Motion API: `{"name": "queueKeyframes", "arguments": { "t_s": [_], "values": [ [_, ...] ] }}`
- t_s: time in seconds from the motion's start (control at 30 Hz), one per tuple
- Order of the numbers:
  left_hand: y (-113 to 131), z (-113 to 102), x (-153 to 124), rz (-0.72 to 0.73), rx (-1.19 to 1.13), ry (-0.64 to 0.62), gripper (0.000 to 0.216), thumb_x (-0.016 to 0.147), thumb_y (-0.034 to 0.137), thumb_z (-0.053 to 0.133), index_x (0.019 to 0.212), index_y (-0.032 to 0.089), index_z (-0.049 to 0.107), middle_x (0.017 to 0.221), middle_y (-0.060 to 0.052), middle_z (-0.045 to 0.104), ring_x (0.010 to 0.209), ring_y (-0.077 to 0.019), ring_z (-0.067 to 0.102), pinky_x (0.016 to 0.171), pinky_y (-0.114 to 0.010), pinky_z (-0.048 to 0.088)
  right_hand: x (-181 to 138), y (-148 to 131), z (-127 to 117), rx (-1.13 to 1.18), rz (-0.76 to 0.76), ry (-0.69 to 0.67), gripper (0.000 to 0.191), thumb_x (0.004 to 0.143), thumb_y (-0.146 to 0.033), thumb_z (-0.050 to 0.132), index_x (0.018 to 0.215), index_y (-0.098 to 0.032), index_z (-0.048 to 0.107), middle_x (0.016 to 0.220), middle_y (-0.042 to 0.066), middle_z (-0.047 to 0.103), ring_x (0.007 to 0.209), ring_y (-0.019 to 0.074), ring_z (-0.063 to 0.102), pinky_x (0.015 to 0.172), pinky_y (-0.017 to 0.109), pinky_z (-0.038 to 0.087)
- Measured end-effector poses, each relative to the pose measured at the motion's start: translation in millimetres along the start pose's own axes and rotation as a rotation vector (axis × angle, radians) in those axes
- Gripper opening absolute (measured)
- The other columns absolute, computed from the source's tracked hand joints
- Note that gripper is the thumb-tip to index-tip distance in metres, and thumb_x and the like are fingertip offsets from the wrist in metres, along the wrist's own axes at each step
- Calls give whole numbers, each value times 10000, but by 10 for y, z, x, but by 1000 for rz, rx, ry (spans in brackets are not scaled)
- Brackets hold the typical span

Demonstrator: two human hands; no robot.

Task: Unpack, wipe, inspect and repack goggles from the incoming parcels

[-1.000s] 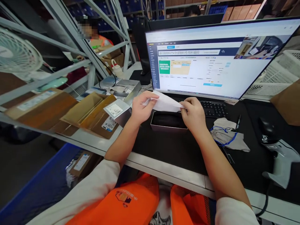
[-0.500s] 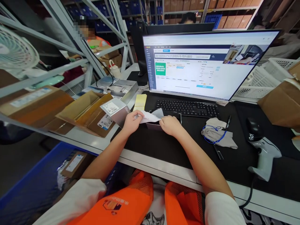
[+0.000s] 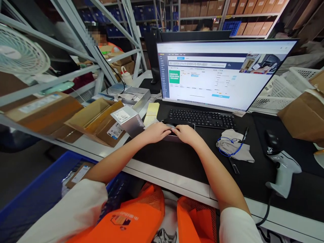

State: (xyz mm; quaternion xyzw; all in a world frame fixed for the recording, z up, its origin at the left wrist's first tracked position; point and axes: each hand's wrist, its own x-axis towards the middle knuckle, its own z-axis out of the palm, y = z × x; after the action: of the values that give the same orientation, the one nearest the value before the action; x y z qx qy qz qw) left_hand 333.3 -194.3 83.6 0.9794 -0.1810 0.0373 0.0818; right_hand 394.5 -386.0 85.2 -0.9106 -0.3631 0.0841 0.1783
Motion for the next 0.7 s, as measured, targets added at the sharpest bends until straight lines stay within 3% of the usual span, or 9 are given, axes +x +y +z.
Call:
{"name": "queueKeyframes", "arguments": {
  "t_s": [0.17,0.23,0.33,0.43,0.53,0.6,0.7],
  "values": [
    [51,35,103,-219,24,-54,694,976,656,361,834,131,790,901,-188,752,934,-349,698,840,-429,482,-68,72,-164,52,58,109,277,984,-348,525,1077,-203,742,1009,66,765,902,214,687,772,285,454],
    [95,52,129,-246,56,-64,746,963,697,344,831,115,791,912,-196,732,917,-343,697,834,-419,490,-121,108,-248,70,83,144,272,976,-358,532,1047,-209,748,965,60,765,876,217,682,757,293,450],
    [115,112,105,-163,67,35,590,976,595,453,1142,109,742,1120,-190,677,1007,-328,676,853,-397,497,-200,175,-375,91,123,220,279,974,-375,530,1029,-214,752,969,61,767,890,224,683,769,305,452],
    [91,188,37,-72,19,145,526,972,437,560,1401,132,558,1207,-162,650,1093,-309,636,899,-394,490,-302,220,-503,108,129,274,287,971,-385,535,1049,-212,750,1020,68,767,912,228,682,797,318,461],
    [76,223,2,-30,74,182,400,959,444,589,1180,123,678,1126,-160,674,1109,-324,596,946,-439,466,-513,215,-684,138,127,349,291,964,-394,548,1059,-213,754,1062,71,763,929,235,681,813,333,469],
    [83,212,10,-17,156,195,422,947,509,587,995,117,734,1111,-180,661,1102,-345,572,938,-466,459,-731,211,-841,188,120,483,292,954,-418,571,1060,-220,758,1036,61,764,914,232,679,817,338,477],
    [99,153,60,-16,215,155,539,962,579,513,903,108,768,1081,-198,666,1052,-351,581,894,-471,463,-1065,315,-1050,221,159,710,318,957,-452,572,1057,-217,760,943,59,759,860,223,672,796,343,485]
  ]
}}
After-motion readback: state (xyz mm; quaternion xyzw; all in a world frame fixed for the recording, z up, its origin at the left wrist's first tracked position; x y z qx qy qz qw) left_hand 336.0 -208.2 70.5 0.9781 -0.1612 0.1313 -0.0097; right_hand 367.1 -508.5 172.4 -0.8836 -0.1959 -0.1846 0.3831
